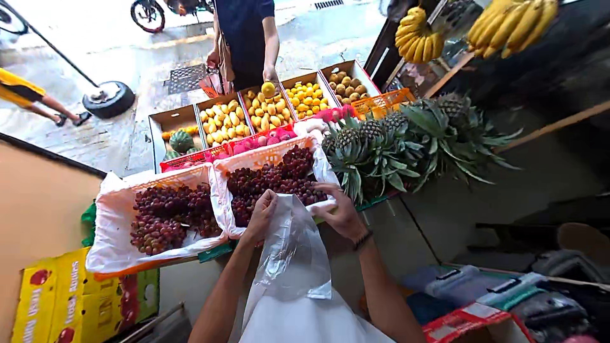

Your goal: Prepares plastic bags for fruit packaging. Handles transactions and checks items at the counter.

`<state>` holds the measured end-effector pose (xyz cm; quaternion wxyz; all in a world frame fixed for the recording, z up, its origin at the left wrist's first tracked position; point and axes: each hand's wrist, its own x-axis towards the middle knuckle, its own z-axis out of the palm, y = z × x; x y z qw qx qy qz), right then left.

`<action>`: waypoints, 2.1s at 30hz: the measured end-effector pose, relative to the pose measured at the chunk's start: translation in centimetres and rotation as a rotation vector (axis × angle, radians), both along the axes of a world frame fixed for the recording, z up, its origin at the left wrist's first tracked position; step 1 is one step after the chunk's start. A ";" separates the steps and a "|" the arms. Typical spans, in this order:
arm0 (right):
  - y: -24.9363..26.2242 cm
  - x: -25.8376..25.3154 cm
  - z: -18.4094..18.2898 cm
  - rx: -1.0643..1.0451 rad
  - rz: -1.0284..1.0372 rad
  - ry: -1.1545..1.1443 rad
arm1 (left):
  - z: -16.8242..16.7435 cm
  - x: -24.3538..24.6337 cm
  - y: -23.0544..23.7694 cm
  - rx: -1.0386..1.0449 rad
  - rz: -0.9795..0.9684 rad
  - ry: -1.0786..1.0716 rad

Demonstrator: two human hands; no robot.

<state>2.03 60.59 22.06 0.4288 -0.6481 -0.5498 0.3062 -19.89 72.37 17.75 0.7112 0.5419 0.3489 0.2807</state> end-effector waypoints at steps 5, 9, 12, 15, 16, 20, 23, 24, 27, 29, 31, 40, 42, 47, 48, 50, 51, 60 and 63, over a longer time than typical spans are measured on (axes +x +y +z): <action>14.6 5.0 -2.1 -0.359 0.718 0.294 | -0.6 1.4 7.5 -0.009 -0.137 -0.028; 19.9 6.6 -3.4 -0.483 0.435 0.012 | 0.8 0.7 15.3 0.333 -0.081 0.598; 23.4 6.6 -3.4 -0.538 0.100 -0.158 | 5.8 1.9 18.5 0.584 0.030 0.600; 25.2 6.6 -3.6 -0.445 0.041 0.047 | 6.7 6.7 18.5 0.570 -0.179 0.245; 25.7 6.6 -3.9 -0.419 0.061 0.166 | 5.1 8.4 18.7 0.545 -0.203 0.268; 28.5 7.4 -5.4 -0.342 -0.097 0.092 | 0.0 13.1 20.3 0.394 -0.046 0.656; 29.3 9.1 -6.9 -0.325 -0.075 0.148 | -0.3 15.9 19.7 0.368 0.043 0.808; 29.6 9.6 -7.1 -0.316 -0.061 0.167 | -0.1 16.7 19.7 0.373 0.094 0.825; 29.6 10.4 -8.5 -0.278 -0.066 0.286 | 0.3 18.2 19.6 0.217 0.212 0.709; 29.8 11.1 -8.6 -0.326 0.016 0.539 | 0.1 18.4 19.4 0.099 0.265 0.517; 31.2 11.3 -8.0 -0.437 0.033 0.815 | 0.1 18.3 19.6 0.092 0.298 0.453; 30.8 12.1 -9.6 -0.595 0.076 1.344 | -0.8 16.7 20.3 0.249 0.207 0.357; 30.6 12.4 -9.8 -0.581 0.068 1.289 | -1.0 15.7 20.5 0.292 0.192 0.359; 29.5 13.7 -9.4 -0.505 0.043 1.306 | -2.3 12.4 21.7 0.490 0.255 0.490; 29.4 13.8 -9.1 -0.492 0.034 1.358 | -2.6 11.8 21.6 0.544 0.283 0.533; 29.2 13.6 -8.5 -0.500 -0.069 1.437 | -3.6 10.7 21.2 0.650 0.335 0.643; 29.5 13.3 -8.3 -0.513 -0.132 1.446 | -4.5 10.2 21.3 0.682 0.349 0.707; 31.6 12.4 -9.8 -0.370 -0.068 1.029 | -5.7 8.2 23.3 0.700 0.191 0.781; 33.1 12.0 -10.2 -0.390 0.071 0.969 | -2.2 12.7 25.3 0.712 -0.154 0.455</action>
